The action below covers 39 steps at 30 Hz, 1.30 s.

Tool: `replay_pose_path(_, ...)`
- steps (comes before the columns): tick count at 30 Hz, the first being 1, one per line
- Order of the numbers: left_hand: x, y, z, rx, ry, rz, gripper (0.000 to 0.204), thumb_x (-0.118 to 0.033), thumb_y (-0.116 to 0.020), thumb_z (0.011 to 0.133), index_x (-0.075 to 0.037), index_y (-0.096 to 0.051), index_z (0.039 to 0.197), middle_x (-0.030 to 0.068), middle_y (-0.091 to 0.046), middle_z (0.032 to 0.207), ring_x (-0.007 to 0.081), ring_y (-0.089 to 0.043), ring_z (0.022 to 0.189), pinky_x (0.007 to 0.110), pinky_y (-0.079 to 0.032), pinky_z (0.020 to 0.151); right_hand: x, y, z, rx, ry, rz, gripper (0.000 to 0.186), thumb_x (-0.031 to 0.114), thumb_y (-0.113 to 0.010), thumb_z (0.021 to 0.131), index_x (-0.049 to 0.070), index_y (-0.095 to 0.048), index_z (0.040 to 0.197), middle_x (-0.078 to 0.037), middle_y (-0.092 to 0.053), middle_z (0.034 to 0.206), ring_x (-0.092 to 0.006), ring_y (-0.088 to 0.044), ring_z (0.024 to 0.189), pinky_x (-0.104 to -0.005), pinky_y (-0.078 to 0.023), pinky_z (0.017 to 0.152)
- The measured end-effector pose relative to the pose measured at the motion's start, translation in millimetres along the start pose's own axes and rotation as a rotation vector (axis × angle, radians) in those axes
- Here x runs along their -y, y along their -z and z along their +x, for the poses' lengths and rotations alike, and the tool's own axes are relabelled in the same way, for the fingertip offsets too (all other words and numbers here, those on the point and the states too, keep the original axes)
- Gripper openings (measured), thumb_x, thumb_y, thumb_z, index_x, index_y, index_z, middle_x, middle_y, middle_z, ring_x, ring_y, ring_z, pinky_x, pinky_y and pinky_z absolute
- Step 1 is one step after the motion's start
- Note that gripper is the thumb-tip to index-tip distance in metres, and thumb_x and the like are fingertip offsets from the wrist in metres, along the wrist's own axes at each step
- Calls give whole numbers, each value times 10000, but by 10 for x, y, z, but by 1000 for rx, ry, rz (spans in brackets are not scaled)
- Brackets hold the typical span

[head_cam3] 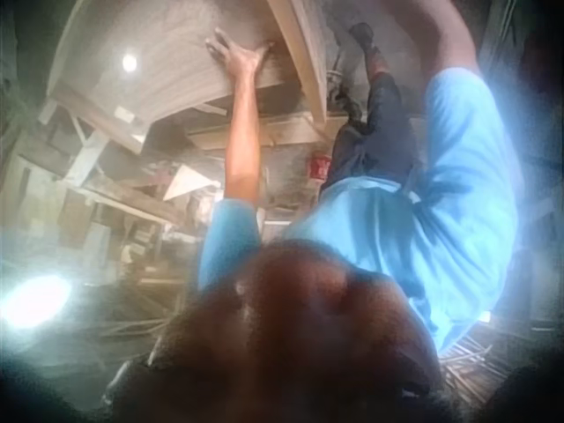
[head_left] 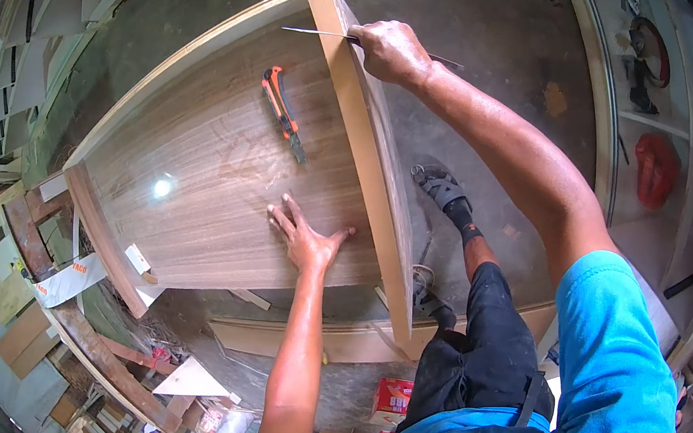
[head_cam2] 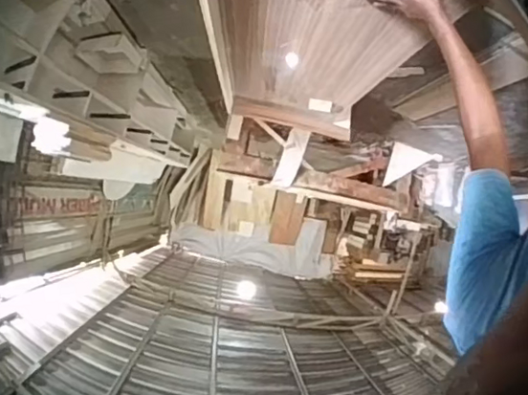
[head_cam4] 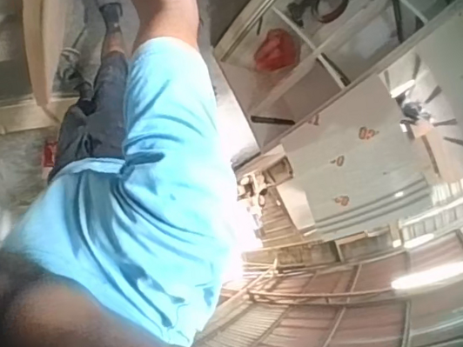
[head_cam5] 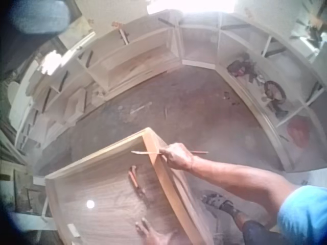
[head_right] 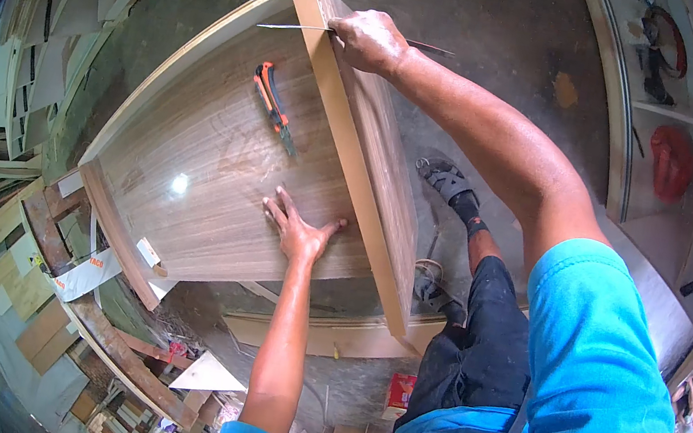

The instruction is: The person smooths the edges of a wooden drawer by hand using a metal scraper and a filing tool.

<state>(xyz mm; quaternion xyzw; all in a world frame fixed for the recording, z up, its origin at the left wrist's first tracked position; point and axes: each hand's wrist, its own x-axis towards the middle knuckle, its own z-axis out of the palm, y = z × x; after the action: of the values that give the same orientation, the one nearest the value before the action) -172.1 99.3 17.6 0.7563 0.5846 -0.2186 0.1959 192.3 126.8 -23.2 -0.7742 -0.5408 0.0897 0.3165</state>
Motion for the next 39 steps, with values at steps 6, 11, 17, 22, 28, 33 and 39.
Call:
replay_pose_path(6, 107, -112, -11, -66, -50, 24, 1478, -554, -936, 506, -180, -9, 1595, 270, 15, 1627, 417, -54, 1515, 480, -230, 1216, 403, 26, -747, 105, -2, -17, 284, 57, -611, 716, 68, -695, 987, -193, -696, 824, -386, -686, 812, -494, -547, 735)
replay_pose_path(11, 173, -210, 25, -98, -85, 5, 1497, -629, -911, 487, -143, -28, 1594, 304, 16, 1616, 443, -28, 1511, 498, -224, 1207, 735, 26, -1457, 103, -8, -30, 281, 55, -616, 709, 60, -690, 980, -201, -687, 800, -391, -682, 805, -495, -545, 731)
replay_pose_path(17, 236, -288, 55, -153, -160, 10, 1496, -661, -900, 474, -116, -69, 1592, 348, 3, 1598, 476, -46, 1501, 519, -209, 1207, 1073, -38, -2323, 73, -2, 1, 222, 62, -622, 719, 48, -682, 932, -194, -683, 769, -393, -683, 774, -495, -543, 694)
replay_pose_path(22, 237, -220, -36, -108, -133, 8, 1501, -671, -895, 478, -124, -56, 1595, 342, 16, 1601, 461, -41, 1507, 511, -222, 1207, 1385, -103, -2941, 95, -10, 25, 158, 66, -631, 729, 54, -669, 882, -191, -680, 732, -392, -686, 727, -487, -546, 663)
replay_pose_path(28, 232, -308, -40, -113, -158, 60, 1493, -708, -862, 487, -105, -67, 1597, 377, -52, 1582, 486, -102, 1492, 498, -181, 1218, 1701, -114, -3704, 124, -38, 63, 145, 61, -631, 731, 42, -624, 875, -191, -679, 745, -369, -696, 734, -464, -551, 633)
replay_pose_path(33, 309, -249, 120, -135, -131, 111, 1522, -746, -858, 452, -125, -73, 1598, 336, -51, 1601, 434, -82, 1511, 497, -216, 1212, 2158, -96, -4391, 215, -131, 162, 157, 58, -626, 765, 30, -581, 913, -173, -663, 816, -366, -689, 793, -467, -542, 654)
replay_pose_path(39, 253, -285, 99, -123, -162, 133, 1533, -791, -824, 452, -107, -69, 1596, 344, -61, 1596, 440, -128, 1503, 508, -265, 1193, 2562, -103, -5275, 228, -222, 164, 180, 65, -615, 759, 24, -551, 922, -147, -641, 823, -330, -671, 794, -439, -542, 659)
